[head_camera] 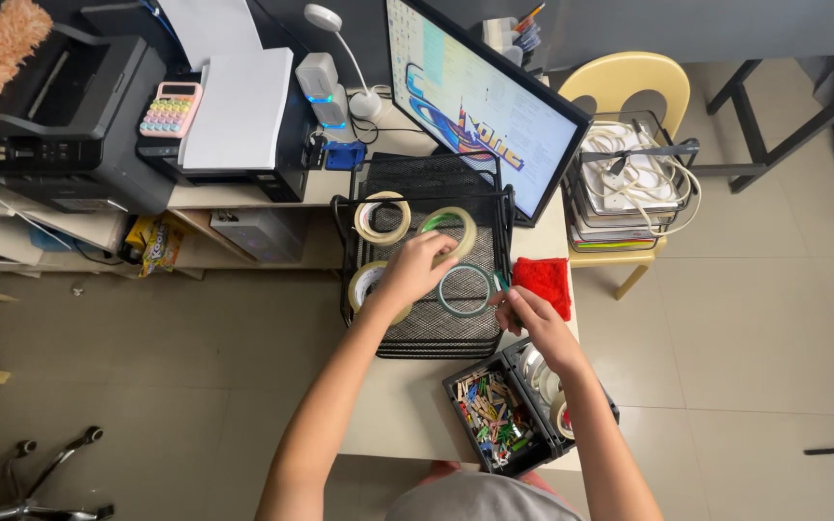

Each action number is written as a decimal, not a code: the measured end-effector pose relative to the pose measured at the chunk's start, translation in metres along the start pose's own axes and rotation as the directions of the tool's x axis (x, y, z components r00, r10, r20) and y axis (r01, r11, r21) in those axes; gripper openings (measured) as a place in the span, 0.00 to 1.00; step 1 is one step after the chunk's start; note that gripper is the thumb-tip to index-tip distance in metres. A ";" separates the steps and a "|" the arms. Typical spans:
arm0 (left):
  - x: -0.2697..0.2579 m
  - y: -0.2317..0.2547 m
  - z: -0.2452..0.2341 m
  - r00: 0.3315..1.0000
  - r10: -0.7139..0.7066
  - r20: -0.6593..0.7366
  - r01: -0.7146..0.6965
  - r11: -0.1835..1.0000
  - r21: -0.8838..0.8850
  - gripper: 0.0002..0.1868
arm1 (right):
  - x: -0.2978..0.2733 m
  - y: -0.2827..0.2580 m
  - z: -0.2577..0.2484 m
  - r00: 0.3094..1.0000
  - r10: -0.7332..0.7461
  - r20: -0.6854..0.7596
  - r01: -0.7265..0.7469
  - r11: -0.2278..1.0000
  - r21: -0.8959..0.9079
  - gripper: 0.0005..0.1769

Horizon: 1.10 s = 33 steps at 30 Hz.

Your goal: The person organizes various office supplies on a desk. They place multiple rolls of tape into a black wire mesh organizer and then transfer clear plastic keychains and colorful clothespins from a black plastic box into the same organizer.

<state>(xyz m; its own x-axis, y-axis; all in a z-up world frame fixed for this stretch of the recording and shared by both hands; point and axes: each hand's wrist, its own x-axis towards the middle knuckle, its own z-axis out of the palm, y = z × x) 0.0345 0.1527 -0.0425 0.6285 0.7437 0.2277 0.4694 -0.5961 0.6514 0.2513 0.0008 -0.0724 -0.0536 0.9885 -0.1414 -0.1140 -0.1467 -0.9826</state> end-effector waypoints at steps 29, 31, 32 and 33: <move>-0.117 -0.005 -0.024 0.978 -0.018 -0.207 0.093 0.929 0.359 0.13 | 0.047 0.049 0.049 0.838 -0.520 0.165 0.293 0.175 -0.940 0.10; -0.118 -0.008 -0.019 0.972 0.006 -0.235 0.084 0.925 0.370 0.14 | 0.048 0.049 0.048 0.836 -0.525 0.158 0.290 0.181 -0.940 0.10; -0.120 -0.009 -0.016 0.966 0.016 -0.256 0.084 0.924 0.374 0.16 | 0.048 0.049 0.047 0.838 -0.519 0.166 0.296 0.178 -0.938 0.10; -0.121 -0.011 -0.014 0.960 0.027 -0.277 0.083 0.922 0.378 0.19 | 0.048 0.049 0.046 0.840 -0.514 0.175 0.302 0.176 -0.937 0.11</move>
<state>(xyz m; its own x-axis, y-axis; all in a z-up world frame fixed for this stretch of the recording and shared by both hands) -0.0552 0.0735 -0.0668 0.4445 0.7818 0.4372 0.7196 -0.6023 0.3456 0.1974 0.0391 -0.1218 -0.1598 0.8994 0.4069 0.8933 0.3072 -0.3281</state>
